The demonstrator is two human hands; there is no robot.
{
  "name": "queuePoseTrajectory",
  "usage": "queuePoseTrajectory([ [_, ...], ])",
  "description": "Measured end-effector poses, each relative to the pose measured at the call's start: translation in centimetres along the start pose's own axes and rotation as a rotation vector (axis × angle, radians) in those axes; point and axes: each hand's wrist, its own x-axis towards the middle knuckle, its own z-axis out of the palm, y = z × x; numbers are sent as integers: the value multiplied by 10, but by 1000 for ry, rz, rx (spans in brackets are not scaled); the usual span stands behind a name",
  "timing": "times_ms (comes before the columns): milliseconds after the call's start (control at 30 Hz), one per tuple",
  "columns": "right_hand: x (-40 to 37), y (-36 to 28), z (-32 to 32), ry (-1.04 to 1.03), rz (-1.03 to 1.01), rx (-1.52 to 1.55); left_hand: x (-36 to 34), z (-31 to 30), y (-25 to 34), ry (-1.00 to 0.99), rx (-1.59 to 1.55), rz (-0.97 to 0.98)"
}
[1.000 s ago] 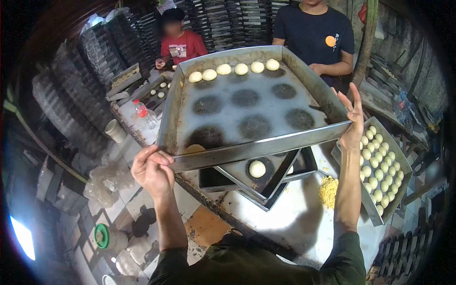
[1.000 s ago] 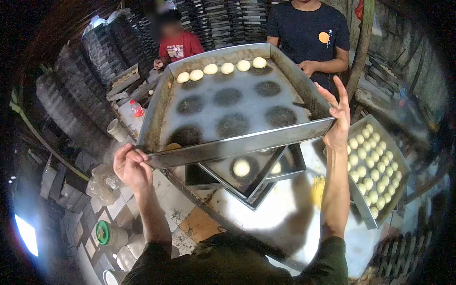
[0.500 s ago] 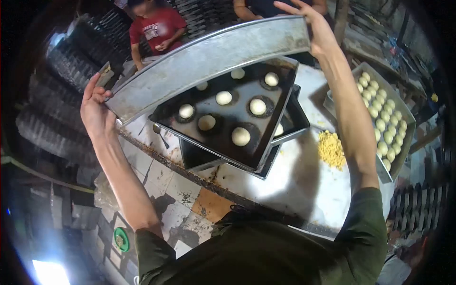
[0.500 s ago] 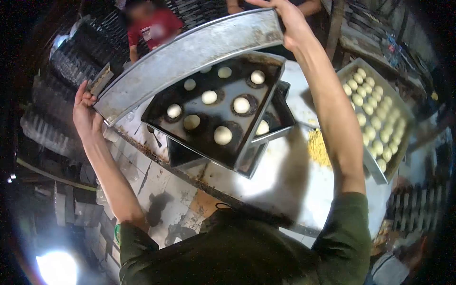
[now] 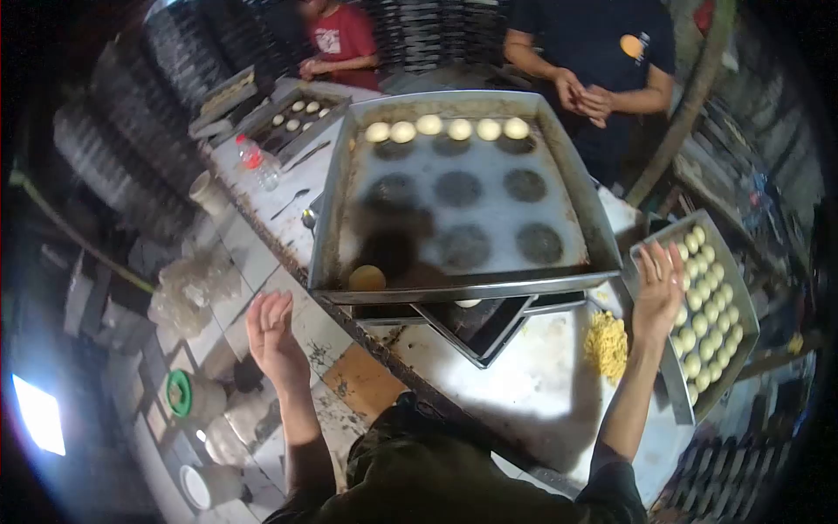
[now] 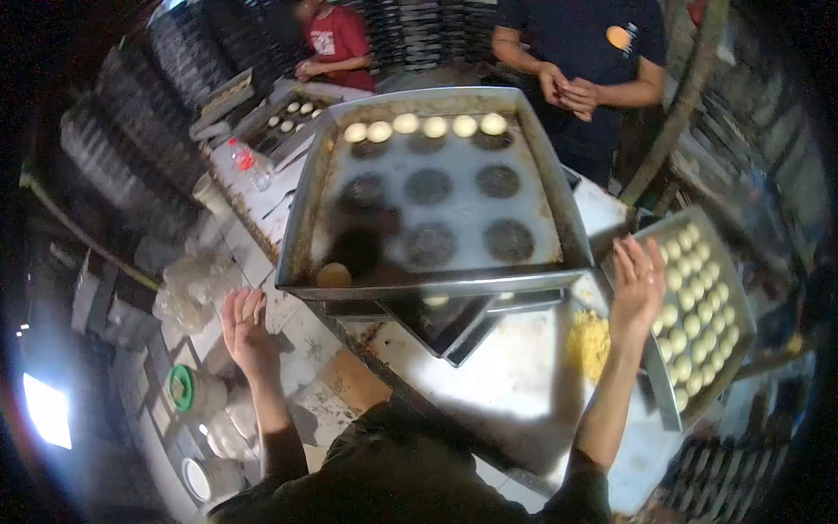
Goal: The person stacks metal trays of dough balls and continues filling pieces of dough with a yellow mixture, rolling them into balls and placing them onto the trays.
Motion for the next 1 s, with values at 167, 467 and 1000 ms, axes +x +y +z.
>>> queuePoseTrajectory([
  [167, 2, -25, 87, -73, -397, -773, 29, 11, -16, -240, 50, 1],
  [467, -7, 62, 325, -1171, 484, -1181, 55, 27, -54, -701, 209, 108],
  [1000, -153, -31, 248, 67, -464, -975, -13, 3, 1, -1365, -706, -812],
])
